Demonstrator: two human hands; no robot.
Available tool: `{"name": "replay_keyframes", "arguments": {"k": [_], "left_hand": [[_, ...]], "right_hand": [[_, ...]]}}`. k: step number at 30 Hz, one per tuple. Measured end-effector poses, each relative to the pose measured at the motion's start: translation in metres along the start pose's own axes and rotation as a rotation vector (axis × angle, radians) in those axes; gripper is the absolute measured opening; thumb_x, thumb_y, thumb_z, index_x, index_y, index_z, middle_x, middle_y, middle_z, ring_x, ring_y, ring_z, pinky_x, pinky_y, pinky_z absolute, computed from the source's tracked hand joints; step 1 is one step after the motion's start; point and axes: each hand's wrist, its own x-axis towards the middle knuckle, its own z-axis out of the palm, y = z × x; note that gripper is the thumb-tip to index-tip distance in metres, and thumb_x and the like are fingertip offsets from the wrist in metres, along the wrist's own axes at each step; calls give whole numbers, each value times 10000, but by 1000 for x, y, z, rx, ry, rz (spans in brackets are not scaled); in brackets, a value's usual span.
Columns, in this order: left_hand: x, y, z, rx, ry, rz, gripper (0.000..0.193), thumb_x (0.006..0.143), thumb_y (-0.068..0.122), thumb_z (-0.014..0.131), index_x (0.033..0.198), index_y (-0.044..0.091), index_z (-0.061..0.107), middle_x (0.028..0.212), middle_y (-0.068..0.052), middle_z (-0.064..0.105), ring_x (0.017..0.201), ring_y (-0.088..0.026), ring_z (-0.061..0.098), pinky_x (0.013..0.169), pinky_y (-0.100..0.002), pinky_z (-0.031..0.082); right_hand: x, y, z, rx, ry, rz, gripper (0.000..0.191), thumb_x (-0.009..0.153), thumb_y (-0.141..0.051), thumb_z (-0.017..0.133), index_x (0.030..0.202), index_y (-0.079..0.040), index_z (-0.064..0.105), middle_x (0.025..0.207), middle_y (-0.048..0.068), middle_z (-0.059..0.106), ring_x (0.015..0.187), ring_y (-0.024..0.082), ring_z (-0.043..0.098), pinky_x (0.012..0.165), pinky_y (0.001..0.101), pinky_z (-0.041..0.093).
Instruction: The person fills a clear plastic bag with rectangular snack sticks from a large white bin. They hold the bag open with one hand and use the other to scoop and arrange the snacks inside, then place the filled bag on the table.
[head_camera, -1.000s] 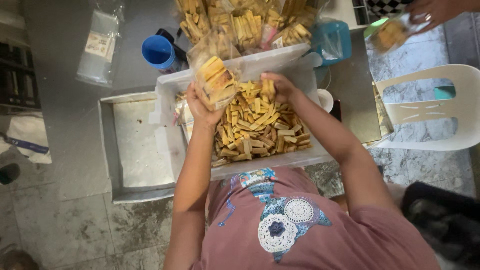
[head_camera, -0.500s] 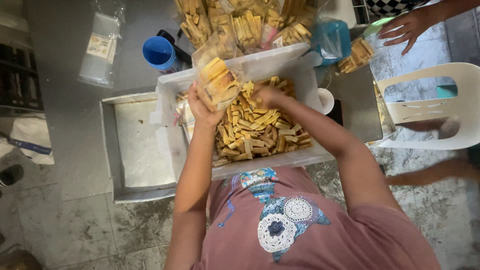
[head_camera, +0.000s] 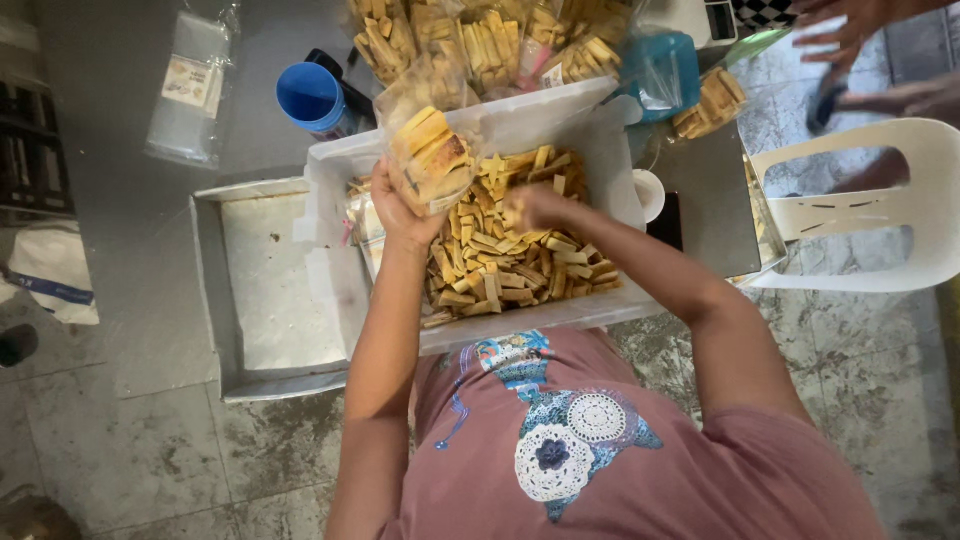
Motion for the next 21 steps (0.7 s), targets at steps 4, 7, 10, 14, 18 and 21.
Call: {"name": "replay_keyframes", "arguments": {"k": [4, 7, 10, 14, 18, 21], "left_hand": [[1, -1, -2, -25, 2, -29, 633, 992, 464, 441, 1448, 38, 542, 1447, -198, 591, 1323, -399, 572, 1149, -553, 452], [-2, -2, 0, -69, -70, -86, 607, 1035, 437, 438, 1472, 29, 540, 1467, -186, 591, 1340, -391, 572, 1172, -541, 456], [-5, -3, 4, -43, -98, -94, 606, 1016, 442, 443, 1446, 31, 556, 1437, -181, 609, 1311, -391, 587, 1148, -551, 460], [-4, -6, 6, -4, -96, -107, 611, 966, 424, 450, 1417, 32, 573, 1409, -180, 627, 1286, -387, 602, 1131, -550, 462], [-1, -7, 0, 37, -29, -88, 597, 965, 403, 456, 1409, 24, 580, 1402, -184, 634, 1279, -395, 605, 1140, -546, 463], [0, -7, -6, 40, -44, -77, 576, 960, 393, 463, 1393, 33, 585, 1386, -175, 638, 1280, -399, 608, 1140, -555, 466]], "right_hand": [[10, -11, 4, -576, -59, -102, 312, 1028, -363, 675, 1106, -69, 743, 979, 131, 760, 736, 188, 660, 620, 280, 537], [13, -9, -13, -46, -8, -202, 299, 924, -239, 718, 1162, -60, 716, 957, 140, 755, 686, 179, 658, 571, 283, 530], [6, -4, -36, 891, -211, -362, 372, 855, -183, 729, 1187, -32, 658, 976, 139, 727, 729, 188, 701, 614, 311, 590], [-1, -2, -40, 1246, -326, -442, 348, 981, -145, 722, 1259, 29, 607, 968, 107, 662, 782, 185, 687, 641, 302, 574], [-11, -7, -21, 310, 37, -73, 347, 815, -69, 769, 1140, -73, 647, 896, 59, 658, 681, 129, 638, 560, 296, 553], [-19, -2, -4, -285, 172, -5, 253, 836, -116, 756, 1071, -91, 663, 833, 50, 645, 652, 136, 600, 547, 316, 530]]}}
